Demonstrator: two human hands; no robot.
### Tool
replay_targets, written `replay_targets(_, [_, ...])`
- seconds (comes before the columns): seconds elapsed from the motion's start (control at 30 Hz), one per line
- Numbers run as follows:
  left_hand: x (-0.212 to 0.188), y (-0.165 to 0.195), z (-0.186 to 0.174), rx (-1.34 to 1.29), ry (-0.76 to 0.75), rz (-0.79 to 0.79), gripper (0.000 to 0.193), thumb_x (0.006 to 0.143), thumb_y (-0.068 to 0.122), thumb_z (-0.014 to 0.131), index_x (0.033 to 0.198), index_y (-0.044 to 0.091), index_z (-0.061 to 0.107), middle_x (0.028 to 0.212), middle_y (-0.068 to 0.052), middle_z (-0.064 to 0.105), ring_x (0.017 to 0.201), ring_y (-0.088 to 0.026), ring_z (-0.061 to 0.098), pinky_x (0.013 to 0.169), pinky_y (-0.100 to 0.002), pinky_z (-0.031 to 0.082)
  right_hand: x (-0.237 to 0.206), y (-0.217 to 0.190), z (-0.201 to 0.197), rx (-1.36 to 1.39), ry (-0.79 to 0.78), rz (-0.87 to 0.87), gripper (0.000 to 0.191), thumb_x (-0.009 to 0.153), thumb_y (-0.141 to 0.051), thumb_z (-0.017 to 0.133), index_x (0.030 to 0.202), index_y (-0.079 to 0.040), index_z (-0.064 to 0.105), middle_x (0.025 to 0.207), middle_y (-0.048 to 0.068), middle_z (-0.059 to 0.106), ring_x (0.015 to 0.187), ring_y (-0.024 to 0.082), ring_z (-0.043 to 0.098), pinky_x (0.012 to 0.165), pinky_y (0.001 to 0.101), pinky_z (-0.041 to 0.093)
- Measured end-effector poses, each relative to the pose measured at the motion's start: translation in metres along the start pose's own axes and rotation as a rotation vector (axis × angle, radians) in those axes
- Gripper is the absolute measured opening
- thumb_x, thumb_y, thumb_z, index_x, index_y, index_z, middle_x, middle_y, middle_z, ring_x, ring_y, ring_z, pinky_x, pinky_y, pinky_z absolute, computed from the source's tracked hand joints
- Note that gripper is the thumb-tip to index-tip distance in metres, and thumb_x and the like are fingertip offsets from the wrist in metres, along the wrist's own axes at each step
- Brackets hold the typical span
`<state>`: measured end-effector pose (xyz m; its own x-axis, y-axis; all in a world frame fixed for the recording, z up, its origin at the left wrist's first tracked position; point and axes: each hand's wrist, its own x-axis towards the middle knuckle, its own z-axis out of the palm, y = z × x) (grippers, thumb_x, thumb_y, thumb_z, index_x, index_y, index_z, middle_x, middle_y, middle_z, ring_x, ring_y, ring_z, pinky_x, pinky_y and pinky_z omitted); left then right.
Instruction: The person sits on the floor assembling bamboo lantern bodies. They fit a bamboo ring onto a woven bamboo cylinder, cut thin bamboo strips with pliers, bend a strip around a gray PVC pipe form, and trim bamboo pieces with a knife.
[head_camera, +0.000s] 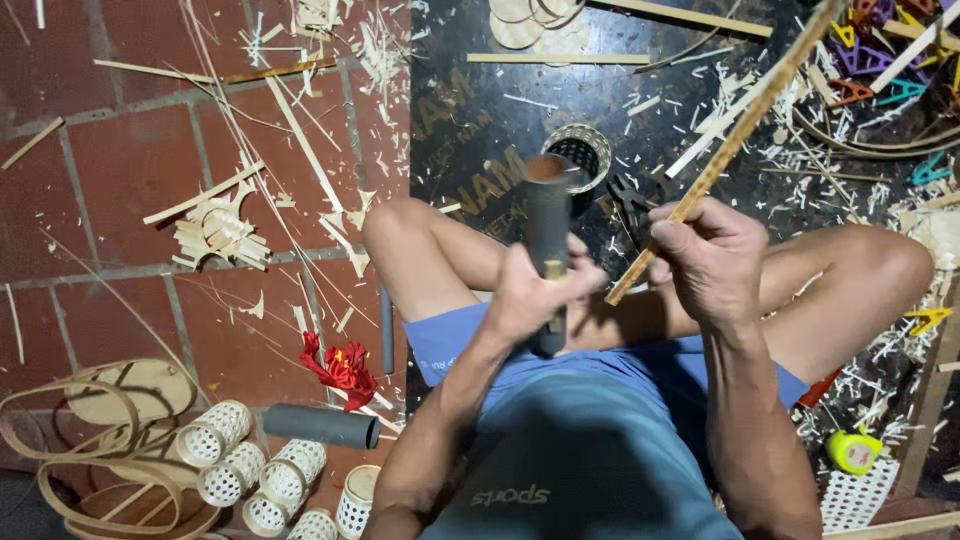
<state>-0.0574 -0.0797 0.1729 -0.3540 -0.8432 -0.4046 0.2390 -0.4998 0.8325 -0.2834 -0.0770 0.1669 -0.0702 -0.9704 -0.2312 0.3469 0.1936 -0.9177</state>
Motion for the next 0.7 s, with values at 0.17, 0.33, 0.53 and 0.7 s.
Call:
replay_targets(0.17, [-0.003,-0.01,0.009,0.179,0.076,0.076,0.025,0.086,0.012,0.082,0.101,-0.002,0.067,0.084,-0.004,0.068,0.071,-0.009,0.064,0.062,-0.028,0.054,0.003,0.016,0.003,0.066,-0.041,0.0,0.014,0.098,-0.004,0.072,0.107,0.007,0.07,0.087,0.013,0.07,0.067,0.018,0.068,0.061,0.0276,0.057])
replay_targets(0.33, [-0.009,-0.007,0.018,0.724,0.238,0.525,0.032,0.082,0.011,0.083,0.108,0.002,0.065,0.091,-0.006,0.071,0.085,-0.011,0.072,0.077,-0.031,0.058,0.006,0.01,0.006,-0.175,0.015,-0.096,0.013,0.107,0.001,0.072,0.107,0.014,0.07,0.096,0.016,0.07,0.083,0.015,0.066,0.081,0.0294,0.055])
replay_targets(0.53, [-0.005,0.015,0.007,-0.171,0.025,-0.08,0.035,0.078,0.01,0.084,0.104,0.003,0.062,0.081,-0.004,0.067,0.066,-0.012,0.064,0.058,-0.028,0.053,-0.01,-0.016,-0.001,0.231,-0.039,-0.141,0.017,0.104,0.0,0.063,0.115,0.012,0.069,0.098,0.026,0.072,0.082,0.03,0.074,0.082,0.0417,0.063])
replay_targets(0.7, [-0.01,0.017,0.009,-0.143,-0.107,-0.132,0.031,0.083,0.009,0.084,0.104,0.001,0.063,0.084,-0.002,0.064,0.071,-0.01,0.062,0.061,-0.028,0.053,-0.024,-0.003,0.002,0.26,-0.079,-0.212,0.008,0.107,0.004,0.069,0.111,0.011,0.067,0.098,0.027,0.07,0.084,0.03,0.072,0.084,0.0405,0.062])
